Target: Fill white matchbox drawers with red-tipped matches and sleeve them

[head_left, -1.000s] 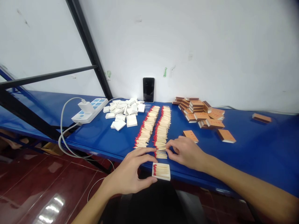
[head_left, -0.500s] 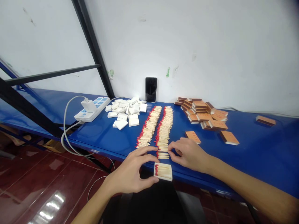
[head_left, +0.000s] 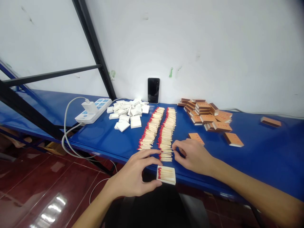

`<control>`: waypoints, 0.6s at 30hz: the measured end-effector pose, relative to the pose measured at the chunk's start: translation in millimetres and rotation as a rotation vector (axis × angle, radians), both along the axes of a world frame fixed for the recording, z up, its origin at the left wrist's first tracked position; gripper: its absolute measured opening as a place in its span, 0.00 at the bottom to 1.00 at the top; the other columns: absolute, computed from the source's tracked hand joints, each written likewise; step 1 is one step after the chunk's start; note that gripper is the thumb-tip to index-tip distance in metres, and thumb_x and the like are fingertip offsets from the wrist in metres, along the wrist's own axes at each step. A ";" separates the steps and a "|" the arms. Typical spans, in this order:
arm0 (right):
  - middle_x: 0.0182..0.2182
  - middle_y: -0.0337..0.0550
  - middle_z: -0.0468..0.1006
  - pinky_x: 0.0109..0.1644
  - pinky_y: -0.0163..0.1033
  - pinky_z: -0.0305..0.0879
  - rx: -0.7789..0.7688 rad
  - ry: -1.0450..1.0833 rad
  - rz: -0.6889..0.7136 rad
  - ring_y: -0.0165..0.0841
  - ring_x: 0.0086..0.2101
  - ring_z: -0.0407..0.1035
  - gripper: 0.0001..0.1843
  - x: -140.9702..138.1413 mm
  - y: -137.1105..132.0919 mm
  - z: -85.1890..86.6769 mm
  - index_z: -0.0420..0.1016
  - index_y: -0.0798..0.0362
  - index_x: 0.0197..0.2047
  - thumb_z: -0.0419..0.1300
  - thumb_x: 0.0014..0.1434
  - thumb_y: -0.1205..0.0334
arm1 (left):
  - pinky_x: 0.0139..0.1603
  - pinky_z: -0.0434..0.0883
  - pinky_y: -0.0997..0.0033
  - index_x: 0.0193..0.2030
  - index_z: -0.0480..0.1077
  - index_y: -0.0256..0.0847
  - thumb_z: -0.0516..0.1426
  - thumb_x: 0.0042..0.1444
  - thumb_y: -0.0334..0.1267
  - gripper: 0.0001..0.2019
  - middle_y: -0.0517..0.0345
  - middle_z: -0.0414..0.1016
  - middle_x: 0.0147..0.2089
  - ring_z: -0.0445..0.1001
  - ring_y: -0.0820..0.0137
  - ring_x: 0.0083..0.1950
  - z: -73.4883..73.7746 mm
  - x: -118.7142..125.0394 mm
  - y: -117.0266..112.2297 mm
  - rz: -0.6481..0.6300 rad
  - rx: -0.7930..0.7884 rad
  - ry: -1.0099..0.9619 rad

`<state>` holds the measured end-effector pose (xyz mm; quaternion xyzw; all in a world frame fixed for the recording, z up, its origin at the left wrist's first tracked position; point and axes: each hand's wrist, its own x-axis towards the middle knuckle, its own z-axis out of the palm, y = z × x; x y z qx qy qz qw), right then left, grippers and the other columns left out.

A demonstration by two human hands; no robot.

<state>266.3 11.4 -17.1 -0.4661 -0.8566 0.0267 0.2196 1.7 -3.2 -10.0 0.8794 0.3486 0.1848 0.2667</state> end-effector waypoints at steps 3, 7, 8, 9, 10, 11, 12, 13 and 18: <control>0.19 0.33 0.68 0.32 0.36 0.51 -0.034 -0.019 -0.004 0.30 0.22 0.61 0.04 -0.2 -0.7 0.4 0.72 0.52 0.34 0.57 0.59 0.65 | 0.69 0.63 0.53 0.52 0.75 0.50 0.68 0.51 0.43 0.20 0.54 0.67 0.68 0.66 0.54 0.68 -0.3 0.1 0.3 0.000 0.005 -0.002; 0.19 0.34 0.68 0.32 0.36 0.52 -0.053 -0.024 -0.004 0.30 0.22 0.62 0.05 -0.5 -0.9 0.6 0.73 0.51 0.35 0.56 0.62 0.64 | 0.69 0.63 0.54 0.52 0.75 0.50 0.67 0.51 0.42 0.20 0.54 0.68 0.67 0.67 0.55 0.67 -0.3 0.2 0.6 -0.002 0.012 -0.010; 0.19 0.34 0.68 0.32 0.36 0.52 -0.052 -0.026 0.000 0.30 0.22 0.62 0.06 -0.4 -0.6 0.6 0.73 0.51 0.35 0.56 0.62 0.65 | 0.69 0.64 0.54 0.52 0.75 0.50 0.68 0.51 0.43 0.20 0.55 0.68 0.67 0.67 0.54 0.67 -0.3 0.1 0.7 -0.004 0.014 -0.012; 0.19 0.34 0.68 0.32 0.36 0.52 -0.050 -0.030 0.006 0.30 0.21 0.62 0.06 -0.4 -0.3 0.5 0.73 0.51 0.35 0.56 0.62 0.65 | 0.69 0.63 0.54 0.52 0.75 0.50 0.68 0.51 0.43 0.20 0.55 0.68 0.67 0.67 0.54 0.67 -0.3 0.0 0.8 -0.005 0.015 -0.012; 0.19 0.34 0.68 0.32 0.36 0.53 -0.047 -0.036 0.013 0.30 0.21 0.62 0.06 -0.2 0.1 0.4 0.73 0.51 0.34 0.56 0.62 0.65 | 0.69 0.63 0.54 0.52 0.75 0.50 0.68 0.51 0.43 0.20 0.55 0.68 0.67 0.67 0.54 0.67 -0.4 -0.1 0.8 -0.003 0.016 -0.013; 0.19 0.34 0.69 0.32 0.36 0.53 -0.044 -0.043 0.020 0.30 0.21 0.62 0.06 -0.1 0.5 0.1 0.73 0.52 0.35 0.56 0.62 0.66 | 0.69 0.63 0.54 0.52 0.75 0.50 0.68 0.51 0.43 0.20 0.55 0.68 0.67 0.67 0.54 0.67 -0.6 -0.3 0.9 -0.003 0.015 -0.012; 0.19 0.34 0.69 0.32 0.36 0.53 -0.042 -0.052 0.026 0.30 0.21 0.62 0.06 0.2 0.9 -0.3 0.73 0.52 0.35 0.56 0.62 0.66 | 0.69 0.63 0.54 0.52 0.75 0.50 0.68 0.51 0.43 0.21 0.55 0.68 0.67 0.67 0.54 0.67 -0.8 -0.5 0.9 -0.001 0.013 -0.011; 0.19 0.34 0.69 0.33 0.36 0.53 -0.040 -0.062 0.031 0.30 0.22 0.62 0.06 0.4 1.1 -1.0 0.73 0.52 0.35 0.56 0.62 0.66 | 0.69 0.63 0.54 0.52 0.75 0.50 0.68 0.51 0.43 0.21 0.55 0.68 0.67 0.67 0.54 0.67 -0.9 -0.6 0.9 -0.001 0.011 -0.009; 0.19 0.34 0.69 0.32 0.36 0.54 -0.024 -0.100 0.029 0.31 0.22 0.62 0.05 2.0 1.1 -5.5 0.72 0.51 0.35 0.57 0.63 0.66 | 0.69 0.63 0.54 0.52 0.75 0.50 0.68 0.51 0.43 0.20 0.55 0.68 0.68 0.67 0.55 0.67 -0.7 -0.7 0.8 0.003 0.000 -0.007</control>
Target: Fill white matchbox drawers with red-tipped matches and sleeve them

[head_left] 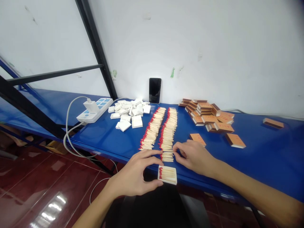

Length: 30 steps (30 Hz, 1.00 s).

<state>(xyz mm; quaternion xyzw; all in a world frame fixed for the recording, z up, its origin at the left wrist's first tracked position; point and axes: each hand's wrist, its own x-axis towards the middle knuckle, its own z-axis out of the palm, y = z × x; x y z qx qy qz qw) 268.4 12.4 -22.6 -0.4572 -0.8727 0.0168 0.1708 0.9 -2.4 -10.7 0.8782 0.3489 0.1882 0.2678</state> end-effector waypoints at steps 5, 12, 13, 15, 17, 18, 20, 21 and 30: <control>0.20 0.34 0.69 0.31 0.36 0.52 0.026 0.001 0.006 0.32 0.22 0.61 0.04 1.0 0.8 -1.7 0.71 0.51 0.36 0.57 0.64 0.65 | 0.69 0.63 0.55 0.52 0.75 0.50 0.68 0.51 0.42 0.20 0.55 0.67 0.68 0.67 0.54 0.67 1.4 0.4 0.0 -0.001 -0.004 -0.013; 0.19 0.33 0.67 0.30 0.35 0.52 0.061 0.067 0.000 0.31 0.22 0.62 0.04 -1.0 1.2 -1.3 0.71 0.50 0.36 0.56 0.64 0.65 | 0.69 0.64 0.56 0.51 0.75 0.49 0.68 0.51 0.41 0.20 0.54 0.67 0.68 0.67 0.54 0.67 1.0 1.3 0.8 -0.009 0.002 -0.027; 0.18 0.33 0.67 0.29 0.35 0.52 0.064 0.083 -0.003 0.31 0.21 0.62 0.04 -1.5 0.7 -1.1 0.71 0.50 0.36 0.56 0.64 0.65 | 0.68 0.64 0.56 0.51 0.75 0.49 0.68 0.51 0.41 0.20 0.54 0.67 0.68 0.67 0.54 0.67 0.9 1.3 0.8 -0.009 0.001 -0.028; 0.18 0.32 0.66 0.29 0.35 0.53 0.065 0.114 -0.008 0.31 0.21 0.61 0.05 -2.6 -0.7 -0.7 0.71 0.50 0.36 0.56 0.63 0.66 | 0.68 0.64 0.56 0.51 0.75 0.49 0.68 0.51 0.40 0.20 0.54 0.66 0.68 0.67 0.54 0.67 0.6 1.1 0.7 -0.007 -0.004 -0.028; 0.18 0.32 0.66 0.29 0.34 0.53 0.045 0.141 -0.003 0.31 0.21 0.62 0.05 -3.4 -1.9 0.0 0.70 0.50 0.36 0.55 0.63 0.66 | 0.68 0.64 0.56 0.51 0.75 0.49 0.68 0.51 0.40 0.19 0.54 0.65 0.68 0.67 0.54 0.67 0.3 0.8 0.6 -0.002 -0.011 -0.031; 0.18 0.32 0.66 0.29 0.34 0.53 0.020 0.157 0.005 0.31 0.21 0.61 0.05 -3.7 -2.4 0.6 0.70 0.50 0.36 0.55 0.63 0.66 | 0.69 0.64 0.56 0.51 0.75 0.50 0.68 0.51 0.40 0.19 0.54 0.64 0.68 0.67 0.54 0.67 0.2 0.7 0.6 -0.001 -0.016 -0.033; 0.18 0.31 0.65 0.28 0.34 0.53 -0.052 0.202 0.023 0.29 0.20 0.60 0.04 -4.1 -3.0 1.8 0.69 0.50 0.36 0.55 0.63 0.67 | 0.68 0.64 0.57 0.51 0.74 0.50 0.67 0.51 0.40 0.19 0.54 0.64 0.68 0.67 0.55 0.67 0.0 0.4 0.6 -0.002 -0.022 -0.038; 0.18 0.30 0.65 0.27 0.33 0.53 -0.087 0.227 0.029 0.29 0.19 0.60 0.04 -4.3 -3.2 2.5 0.69 0.50 0.36 0.55 0.63 0.67 | 0.68 0.64 0.57 0.51 0.74 0.50 0.67 0.51 0.40 0.19 0.55 0.64 0.68 0.67 0.56 0.66 -0.1 0.3 0.6 -0.005 -0.024 -0.040; 0.20 0.31 0.64 0.27 0.33 0.53 -0.155 0.208 0.100 0.27 0.19 0.58 0.05 -6.1 -7.3 7.3 0.69 0.51 0.35 0.54 0.63 0.68 | 0.69 0.63 0.58 0.51 0.74 0.49 0.67 0.51 0.39 0.19 0.54 0.64 0.68 0.67 0.56 0.67 0.4 0.6 0.0 -0.010 -0.023 -0.036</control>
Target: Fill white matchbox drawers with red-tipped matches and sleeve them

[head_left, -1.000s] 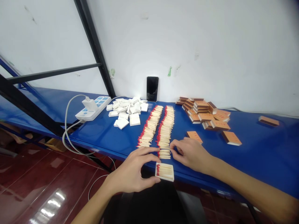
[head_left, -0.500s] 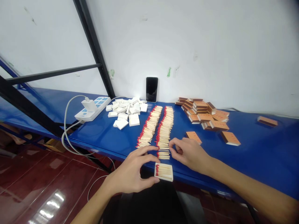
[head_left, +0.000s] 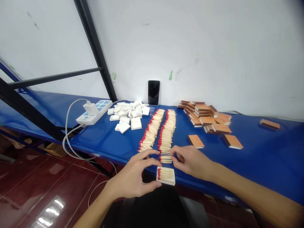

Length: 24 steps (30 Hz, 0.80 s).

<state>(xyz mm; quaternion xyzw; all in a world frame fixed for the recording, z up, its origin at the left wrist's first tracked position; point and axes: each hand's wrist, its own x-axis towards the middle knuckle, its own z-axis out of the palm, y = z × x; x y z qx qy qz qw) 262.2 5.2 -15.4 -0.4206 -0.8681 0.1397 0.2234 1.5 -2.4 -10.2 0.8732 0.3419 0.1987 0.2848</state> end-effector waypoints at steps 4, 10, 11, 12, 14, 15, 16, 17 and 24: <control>0.19 0.30 0.63 0.27 0.33 0.52 -0.039 -0.012 -0.013 0.27 0.19 0.58 0.05 -1.7 -2.4 5.1 0.69 0.52 0.36 0.53 0.63 0.67 | 0.69 0.63 0.56 0.51 0.74 0.49 0.67 0.52 0.40 0.19 0.54 0.64 0.68 0.66 0.55 0.67 -0.7 -0.5 -0.1 0.004 -0.002 0.020; 0.19 0.31 0.64 0.29 0.34 0.52 -0.086 -0.064 -0.008 0.29 0.20 0.59 0.10 -2.6 -4.4 10.6 0.72 0.55 0.46 0.52 0.64 0.65 | 0.69 0.62 0.53 0.51 0.74 0.51 0.67 0.52 0.41 0.19 0.57 0.66 0.68 0.65 0.55 0.68 -1.6 -0.4 -0.5 0.025 -0.003 0.045; 0.19 0.32 0.64 0.29 0.34 0.53 -0.082 -0.066 0.003 0.29 0.20 0.59 0.11 -2.4 -4.4 10.7 0.72 0.55 0.48 0.52 0.64 0.65 | 0.69 0.62 0.53 0.51 0.74 0.51 0.67 0.51 0.41 0.19 0.57 0.66 0.68 0.65 0.55 0.68 -1.5 -0.4 -0.6 0.024 -0.004 0.046; 0.19 0.32 0.65 0.29 0.34 0.53 -0.078 -0.066 0.012 0.29 0.20 0.59 0.13 -2.3 -4.2 10.6 0.72 0.55 0.50 0.52 0.64 0.65 | 0.69 0.62 0.53 0.51 0.74 0.51 0.67 0.51 0.41 0.19 0.57 0.66 0.68 0.65 0.55 0.68 -1.4 -0.4 -0.6 0.023 -0.005 0.045; 0.20 0.33 0.66 0.29 0.34 0.52 -0.066 -0.057 0.027 0.29 0.20 0.59 0.15 -1.9 -3.6 10.0 0.73 0.55 0.52 0.52 0.65 0.65 | 0.69 0.63 0.54 0.51 0.74 0.51 0.67 0.51 0.41 0.19 0.57 0.66 0.68 0.66 0.55 0.68 -1.3 -0.7 -0.8 0.025 -0.004 0.041; 0.20 0.33 0.66 0.29 0.34 0.52 -0.058 -0.049 0.033 0.29 0.20 0.59 0.15 -1.8 -3.3 9.5 0.74 0.55 0.52 0.52 0.65 0.64 | 0.69 0.63 0.54 0.51 0.74 0.51 0.67 0.51 0.41 0.20 0.56 0.66 0.68 0.66 0.55 0.68 -1.3 -0.9 -0.8 0.024 -0.004 0.037; 0.20 0.34 0.67 0.29 0.34 0.52 -0.047 -0.037 0.037 0.29 0.20 0.59 0.15 -1.7 -3.1 9.0 0.75 0.55 0.51 0.52 0.65 0.64 | 0.69 0.63 0.54 0.51 0.74 0.51 0.67 0.51 0.41 0.20 0.56 0.66 0.68 0.66 0.55 0.67 -1.5 -1.2 -0.9 0.023 -0.005 0.035; 0.20 0.34 0.67 0.29 0.34 0.53 -0.036 -0.026 0.040 0.29 0.20 0.60 0.15 -1.6 -3.0 8.5 0.75 0.55 0.51 0.52 0.65 0.64 | 0.69 0.63 0.54 0.51 0.74 0.51 0.67 0.51 0.41 0.20 0.56 0.66 0.68 0.66 0.55 0.67 -1.7 -1.4 -0.9 0.021 -0.005 0.033; 0.19 0.34 0.68 0.29 0.34 0.53 -0.013 0.014 0.048 0.29 0.19 0.60 0.16 -1.1 -3.7 6.9 0.78 0.56 0.49 0.53 0.64 0.64 | 0.69 0.62 0.53 0.52 0.74 0.52 0.67 0.51 0.41 0.20 0.57 0.66 0.68 0.66 0.55 0.68 -2.7 -0.9 1.0 0.022 -0.006 0.037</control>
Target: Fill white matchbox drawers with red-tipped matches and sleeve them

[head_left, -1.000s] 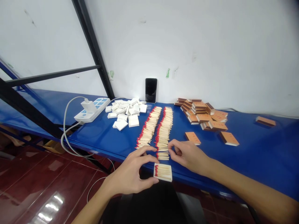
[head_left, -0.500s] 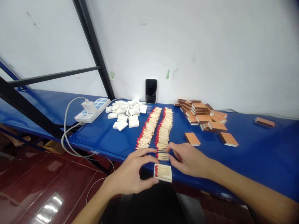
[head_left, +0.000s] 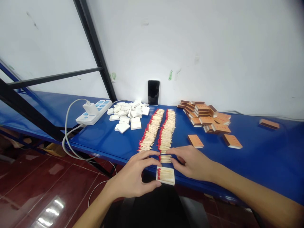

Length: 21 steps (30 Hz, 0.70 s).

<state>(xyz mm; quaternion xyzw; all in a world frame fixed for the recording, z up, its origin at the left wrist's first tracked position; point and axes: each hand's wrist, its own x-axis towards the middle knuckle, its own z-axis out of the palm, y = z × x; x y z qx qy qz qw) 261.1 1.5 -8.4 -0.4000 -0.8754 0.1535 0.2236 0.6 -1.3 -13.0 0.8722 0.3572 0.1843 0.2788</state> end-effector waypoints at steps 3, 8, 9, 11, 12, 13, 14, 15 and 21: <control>0.19 0.35 0.69 0.29 0.34 0.54 0.006 0.007 0.004 0.28 0.19 0.60 0.14 -0.3 0.7 0.4 0.79 0.56 0.46 0.53 0.64 0.64 | 0.69 0.63 0.55 0.51 0.74 0.51 0.67 0.51 0.41 0.20 0.56 0.66 0.67 0.66 0.56 0.67 0.9 0.5 0.2 -0.007 0.003 -0.005; 0.20 0.37 0.71 0.29 0.33 0.53 0.010 0.010 0.021 0.28 0.20 0.61 0.12 -0.9 1.2 2.4 0.79 0.55 0.39 0.53 0.63 0.66 | 0.69 0.63 0.55 0.51 0.74 0.51 0.67 0.51 0.41 0.19 0.56 0.67 0.67 0.66 0.56 0.67 1.2 0.3 -0.3 -0.012 0.007 -0.012; 0.20 0.37 0.71 0.29 0.33 0.53 0.005 0.011 0.024 0.28 0.20 0.61 0.12 -0.9 1.0 2.8 0.79 0.54 0.38 0.53 0.63 0.66 | 0.69 0.63 0.55 0.51 0.74 0.51 0.67 0.51 0.41 0.19 0.56 0.67 0.67 0.66 0.56 0.67 1.0 0.2 -0.3 -0.012 0.007 -0.012; 0.19 0.36 0.70 0.28 0.33 0.52 -0.006 0.017 0.027 0.28 0.19 0.60 0.12 -0.9 0.5 3.1 0.79 0.54 0.39 0.53 0.63 0.66 | 0.69 0.63 0.55 0.51 0.74 0.51 0.67 0.51 0.41 0.20 0.56 0.67 0.67 0.67 0.56 0.67 0.9 0.2 -0.3 -0.011 0.005 -0.011; 0.18 0.35 0.69 0.28 0.33 0.52 -0.010 0.023 0.028 0.28 0.19 0.59 0.13 -0.9 0.3 3.0 0.79 0.54 0.39 0.53 0.64 0.66 | 0.69 0.63 0.55 0.51 0.74 0.51 0.67 0.51 0.41 0.20 0.57 0.67 0.67 0.67 0.56 0.67 0.9 0.3 -0.3 -0.011 0.004 -0.011; 0.18 0.35 0.69 0.28 0.33 0.52 -0.013 0.030 0.027 0.27 0.19 0.59 0.13 -0.9 0.3 2.8 0.80 0.54 0.40 0.53 0.64 0.66 | 0.68 0.63 0.56 0.51 0.74 0.51 0.67 0.51 0.40 0.20 0.57 0.67 0.67 0.67 0.56 0.67 1.1 0.4 -0.3 -0.012 0.004 -0.011; 0.18 0.35 0.69 0.28 0.33 0.52 -0.015 0.036 0.024 0.27 0.19 0.59 0.13 -1.0 0.3 2.6 0.80 0.54 0.41 0.53 0.64 0.66 | 0.68 0.63 0.56 0.51 0.74 0.51 0.68 0.51 0.40 0.20 0.57 0.67 0.67 0.67 0.56 0.66 1.3 0.6 -0.4 -0.013 0.005 -0.011; 0.18 0.35 0.69 0.28 0.32 0.52 -0.019 0.039 0.022 0.27 0.19 0.59 0.13 -1.1 0.4 2.4 0.80 0.54 0.41 0.53 0.64 0.66 | 0.68 0.63 0.56 0.51 0.74 0.51 0.68 0.51 0.40 0.20 0.57 0.67 0.67 0.67 0.57 0.66 1.5 0.7 -0.4 -0.015 0.006 -0.012; 0.19 0.35 0.69 0.28 0.32 0.52 -0.035 0.021 0.006 0.27 0.19 0.58 0.13 -2.0 0.8 2.5 0.80 0.54 0.41 0.53 0.64 0.66 | 0.69 0.63 0.56 0.51 0.74 0.50 0.68 0.51 0.41 0.20 0.56 0.67 0.67 0.67 0.56 0.67 1.6 0.3 -0.2 -0.013 0.014 -0.013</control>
